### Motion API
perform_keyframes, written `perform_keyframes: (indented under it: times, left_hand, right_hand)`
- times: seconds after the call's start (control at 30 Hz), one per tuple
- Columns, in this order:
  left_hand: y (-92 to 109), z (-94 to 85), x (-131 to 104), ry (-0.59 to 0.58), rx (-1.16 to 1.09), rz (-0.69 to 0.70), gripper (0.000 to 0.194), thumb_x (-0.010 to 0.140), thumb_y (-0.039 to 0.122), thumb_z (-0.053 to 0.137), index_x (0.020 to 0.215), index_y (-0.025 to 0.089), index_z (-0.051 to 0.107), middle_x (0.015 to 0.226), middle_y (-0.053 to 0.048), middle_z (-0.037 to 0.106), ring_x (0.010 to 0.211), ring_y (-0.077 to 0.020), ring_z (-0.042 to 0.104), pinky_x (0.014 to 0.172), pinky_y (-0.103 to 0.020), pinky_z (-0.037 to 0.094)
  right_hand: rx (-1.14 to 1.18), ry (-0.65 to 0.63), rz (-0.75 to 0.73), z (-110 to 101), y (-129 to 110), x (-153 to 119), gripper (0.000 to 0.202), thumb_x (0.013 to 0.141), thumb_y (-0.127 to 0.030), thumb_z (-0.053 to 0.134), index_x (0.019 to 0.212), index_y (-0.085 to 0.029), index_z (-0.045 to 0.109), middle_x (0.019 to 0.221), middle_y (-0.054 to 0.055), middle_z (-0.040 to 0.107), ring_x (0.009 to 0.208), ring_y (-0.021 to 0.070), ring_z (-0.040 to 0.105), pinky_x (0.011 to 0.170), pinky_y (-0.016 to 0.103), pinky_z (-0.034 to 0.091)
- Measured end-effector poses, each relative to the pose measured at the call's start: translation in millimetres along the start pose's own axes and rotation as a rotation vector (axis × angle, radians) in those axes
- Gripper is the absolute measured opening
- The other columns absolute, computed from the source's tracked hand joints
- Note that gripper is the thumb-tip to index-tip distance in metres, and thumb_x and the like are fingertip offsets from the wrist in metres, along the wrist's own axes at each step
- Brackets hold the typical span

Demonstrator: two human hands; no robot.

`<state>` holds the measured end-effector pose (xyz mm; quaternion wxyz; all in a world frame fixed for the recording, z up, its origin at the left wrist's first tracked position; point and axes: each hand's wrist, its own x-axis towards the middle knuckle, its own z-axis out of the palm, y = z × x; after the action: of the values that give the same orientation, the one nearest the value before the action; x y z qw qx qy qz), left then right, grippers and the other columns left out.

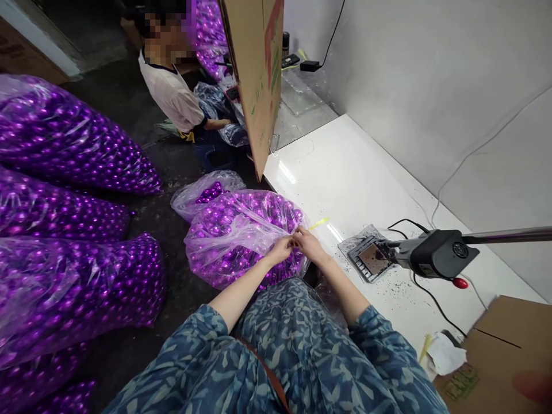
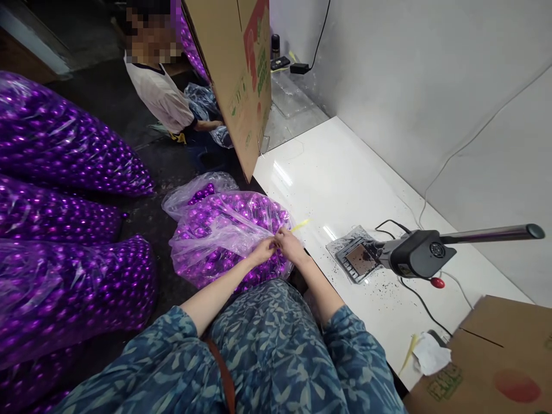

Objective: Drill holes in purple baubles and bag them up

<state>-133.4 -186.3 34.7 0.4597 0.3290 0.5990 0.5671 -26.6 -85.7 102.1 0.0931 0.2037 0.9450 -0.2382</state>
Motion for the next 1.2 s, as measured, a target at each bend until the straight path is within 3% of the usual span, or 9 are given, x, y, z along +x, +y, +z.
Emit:
perform_keyframes:
  times: [0.13, 0.27, 0.4, 0.67, 0.83, 0.93, 1.03, 1.1, 1.2]
  left_hand:
    - [-0.1, -5.4, 2.4, 0.016, 0.009, -0.001, 0.001, 0.074, 0.019, 0.070, 0.073, 0.020, 0.071, 0.082, -0.003, 0.068, 0.087, -0.0208, 0.061, 0.092, -0.034, 0.047]
    - [-8.5, -9.3, 6.3, 0.122, -0.026, -0.045, 0.018, 0.081, 0.033, 0.069, 0.070, 0.019, 0.070, 0.074, -0.001, 0.062, 0.078, -0.0178, 0.058, 0.083, -0.031, 0.048]
    - [-16.8, -12.3, 10.0, 0.174, -0.120, -0.120, 0.032, 0.083, 0.048, 0.068, 0.079, 0.017, 0.073, 0.061, 0.001, 0.057, 0.061, -0.0145, 0.054, 0.068, -0.029, 0.047]
    - [-21.9, -10.6, 9.6, 0.235, -0.281, -0.158, 0.039, 0.073, 0.054, 0.077, 0.078, 0.016, 0.074, 0.070, -0.003, 0.067, 0.069, -0.0155, 0.061, 0.073, -0.030, 0.050]
    - [-25.0, -5.8, 7.4, 0.286, -0.333, -0.130, 0.033, 0.072, 0.050, 0.079, 0.075, 0.017, 0.074, 0.088, -0.004, 0.069, 0.088, -0.0163, 0.065, 0.086, -0.030, 0.050]
    - [-27.1, -4.0, 5.4, 0.310, -0.360, -0.133, 0.029, 0.073, 0.047, 0.079, 0.077, 0.018, 0.075, 0.089, -0.003, 0.068, 0.092, -0.0157, 0.064, 0.090, -0.029, 0.049]
    - [-28.2, -1.9, 2.4, 0.310, -0.409, -0.159, 0.031, 0.073, 0.049, 0.080, 0.075, 0.018, 0.073, 0.084, -0.003, 0.069, 0.089, -0.0163, 0.064, 0.090, -0.031, 0.049]
    - [-28.1, -0.8, 0.8, 0.306, -0.453, -0.183, 0.037, 0.073, 0.053, 0.080, 0.073, 0.018, 0.070, 0.080, -0.003, 0.069, 0.084, -0.0162, 0.064, 0.088, -0.031, 0.049]
    - [-26.6, -1.4, 0.7, 0.308, -0.517, -0.208, 0.044, 0.075, 0.060, 0.076, 0.072, 0.018, 0.065, 0.075, -0.002, 0.067, 0.079, -0.0145, 0.063, 0.085, -0.030, 0.050]
  right_hand:
    - [0.106, 0.021, 0.116, 10.1, 6.4, 4.7, 0.029, 0.104, -0.026, 0.037, 0.110, -0.017, 0.063, 0.107, 0.008, 0.063, 0.089, 0.0161, 0.060, 0.078, 0.025, 0.044]
    - [0.038, 0.083, 0.152, 16.6, 8.0, -1.2, 0.027, 0.103, -0.028, 0.042, 0.119, -0.017, 0.060, 0.113, 0.011, 0.063, 0.100, 0.0195, 0.061, 0.081, 0.026, 0.044]
    - [0.055, 0.115, 0.179, 22.8, 7.2, -10.6, 0.030, 0.104, -0.030, 0.041, 0.107, -0.016, 0.068, 0.103, 0.011, 0.065, 0.093, 0.0190, 0.062, 0.079, 0.026, 0.044]
    - [0.396, 0.214, 0.338, 55.2, -8.0, 2.8, 0.020, 0.092, -0.030, 0.060, 0.097, -0.021, 0.077, 0.088, 0.005, 0.068, 0.080, 0.0172, 0.064, 0.076, 0.027, 0.046]
    - [0.345, 0.194, 0.444, 57.4, -16.8, 12.1, 0.021, 0.097, -0.031, 0.054, 0.105, -0.018, 0.069, 0.095, 0.007, 0.073, 0.087, 0.0199, 0.068, 0.076, 0.027, 0.046]
    - [0.202, 0.163, 0.480, 56.4, -22.9, 11.8, 0.030, 0.102, -0.033, 0.045, 0.122, -0.016, 0.059, 0.111, 0.013, 0.070, 0.094, 0.0223, 0.069, 0.077, 0.029, 0.046]
    - [0.079, 0.107, 0.506, 58.8, -26.8, 10.9, 0.033, 0.103, -0.030, 0.038, 0.126, -0.014, 0.057, 0.123, 0.017, 0.065, 0.095, 0.0231, 0.069, 0.078, 0.031, 0.048]
    - [0.091, 0.111, 0.479, 62.1, -25.9, 10.6, 0.033, 0.103, -0.027, 0.037, 0.123, -0.014, 0.060, 0.124, 0.017, 0.065, 0.097, 0.0224, 0.069, 0.081, 0.031, 0.049]
    - [0.286, 0.233, 0.383, 67.5, -18.2, 10.6, 0.032, 0.100, -0.024, 0.041, 0.119, -0.015, 0.065, 0.118, 0.013, 0.069, 0.102, 0.0206, 0.067, 0.089, 0.031, 0.050]
